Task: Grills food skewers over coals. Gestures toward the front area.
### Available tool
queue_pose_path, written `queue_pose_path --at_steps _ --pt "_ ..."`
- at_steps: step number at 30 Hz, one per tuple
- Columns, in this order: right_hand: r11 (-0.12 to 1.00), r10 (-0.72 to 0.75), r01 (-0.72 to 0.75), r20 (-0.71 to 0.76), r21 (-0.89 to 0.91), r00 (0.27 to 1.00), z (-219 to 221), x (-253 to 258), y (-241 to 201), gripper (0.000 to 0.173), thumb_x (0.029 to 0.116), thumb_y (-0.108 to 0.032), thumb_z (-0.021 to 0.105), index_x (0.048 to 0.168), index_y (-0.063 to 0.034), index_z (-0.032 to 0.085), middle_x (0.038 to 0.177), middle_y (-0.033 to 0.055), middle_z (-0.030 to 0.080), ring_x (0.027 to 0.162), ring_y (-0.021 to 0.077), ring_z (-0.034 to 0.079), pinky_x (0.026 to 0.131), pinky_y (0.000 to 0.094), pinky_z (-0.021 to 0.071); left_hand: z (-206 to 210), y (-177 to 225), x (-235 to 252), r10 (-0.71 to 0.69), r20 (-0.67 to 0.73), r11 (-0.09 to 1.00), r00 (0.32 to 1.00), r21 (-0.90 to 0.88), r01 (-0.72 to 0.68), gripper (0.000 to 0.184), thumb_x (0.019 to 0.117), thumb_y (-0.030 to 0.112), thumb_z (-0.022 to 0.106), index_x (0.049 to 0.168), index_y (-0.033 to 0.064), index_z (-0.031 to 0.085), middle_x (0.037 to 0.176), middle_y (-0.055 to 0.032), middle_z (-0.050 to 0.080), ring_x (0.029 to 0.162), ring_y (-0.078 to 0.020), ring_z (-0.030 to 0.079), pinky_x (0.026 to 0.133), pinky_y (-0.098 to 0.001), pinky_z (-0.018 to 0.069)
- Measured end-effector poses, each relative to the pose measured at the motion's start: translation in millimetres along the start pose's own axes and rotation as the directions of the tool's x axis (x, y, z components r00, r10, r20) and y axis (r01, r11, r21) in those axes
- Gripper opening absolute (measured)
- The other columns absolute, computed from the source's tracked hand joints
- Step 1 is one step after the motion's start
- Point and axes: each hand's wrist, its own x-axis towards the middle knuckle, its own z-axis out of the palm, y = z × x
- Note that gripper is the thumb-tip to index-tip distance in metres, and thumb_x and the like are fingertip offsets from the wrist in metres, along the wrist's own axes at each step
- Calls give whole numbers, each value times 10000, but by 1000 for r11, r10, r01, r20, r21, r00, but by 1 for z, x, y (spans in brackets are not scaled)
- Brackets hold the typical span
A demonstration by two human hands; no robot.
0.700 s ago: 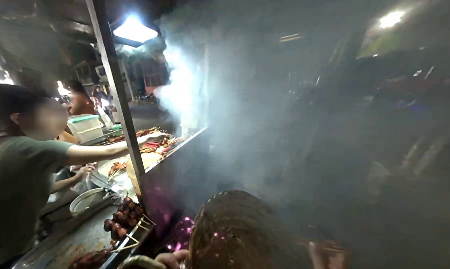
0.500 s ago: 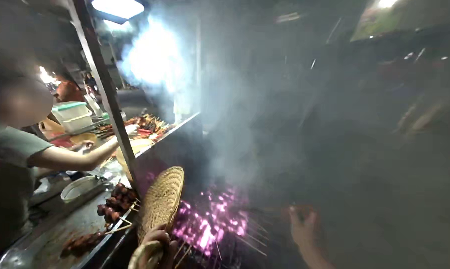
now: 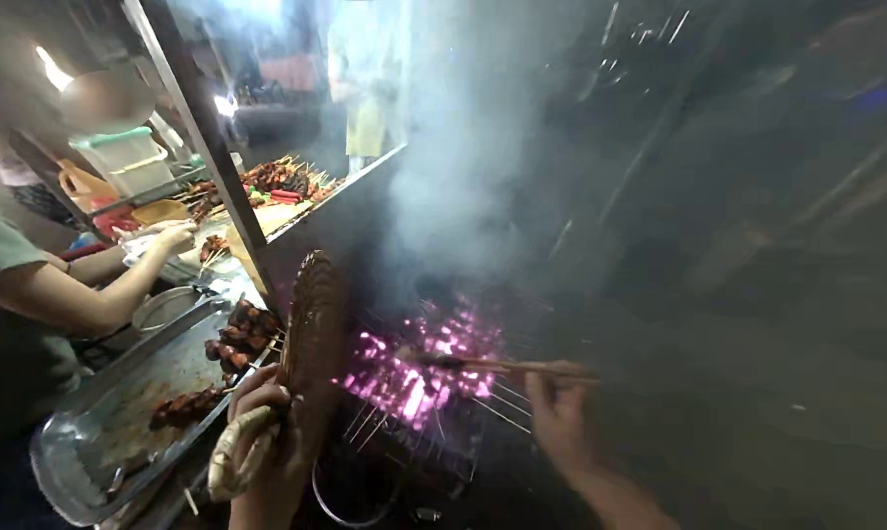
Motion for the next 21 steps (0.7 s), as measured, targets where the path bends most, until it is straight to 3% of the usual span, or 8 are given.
queue_pose_path --at_steps 3,5,7,11,13,16,19,21 --pt "998 -45 49 108 -40 993 27 -1 -3 398 1031 -199 560 1248 135 541 1053 175 705 940 131 704 855 292 596 -5 12 2 -48 43 998 998 -47 50 156 954 232 697 1089 267 626 1174 150 662 1164 -5 616 991 -212 533" --pt "996 -78 79 38 -29 996 38 8 -18 414 1025 -184 562 1255 159 534 1044 200 708 932 131 707 852 282 590 -14 8 4 1 46 993 999 -120 5 196 980 200 655 1139 313 640 1197 177 644 1196 -2 589 1019 -201 504" --pt "996 -89 89 5 -5 996 56 10 -26 395 1026 -168 559 1235 161 498 1051 181 694 931 78 689 850 231 573 -20 5 6 38 16 982 999 -184 -35 167 1016 288 594 1145 336 688 1207 187 658 1227 -14 571 1045 -203 465" --pt "991 22 3 187 -133 982 88 12 -36 409 1034 -180 557 1249 167 582 1046 263 719 962 320 732 882 461 596 -25 14 8 21 7 972 1000 -236 -19 173 989 256 655 1152 312 677 1236 168 652 1226 -6 578 1027 -193 489" --pt "992 -39 51 114 -112 993 97 21 -46 385 1020 -167 558 1219 160 596 991 238 723 895 265 734 829 414 606 -35 12 10 57 -2 970 998 -236 -56 180 997 239 636 1163 303 666 1278 174 638 1275 -10 549 1068 -206 463" --pt "993 -120 121 82 -9 989 120 24 -41 336 1014 -124 552 1221 141 554 1019 171 723 918 133 725 854 296 600 -41 14 9 31 -40 962 999 -271 -41 159 1012 237 623 1150 279 690 1260 149 649 1239 -20 575 1033 -198 487" --pt "993 4 22 223 -113 975 137 25 -41 354 1023 -112 549 1241 163 594 1071 260 723 1007 335 726 933 476 574 -42 18 7 -23 -39 942 999 -336 9 163 994 200 652 1132 272 700 1264 129 657 1231 -35 588 1033 -213 500" --pt "995 23 -5 194 -97 981 138 32 -52 353 1020 -109 553 1261 149 548 1028 233 722 955 305 728 889 469 583 -47 17 9 -5 -26 948 1000 -317 -3 181 992 211 651 1148 296 687 1286 158 643 1252 -14 567 1043 -197 480"
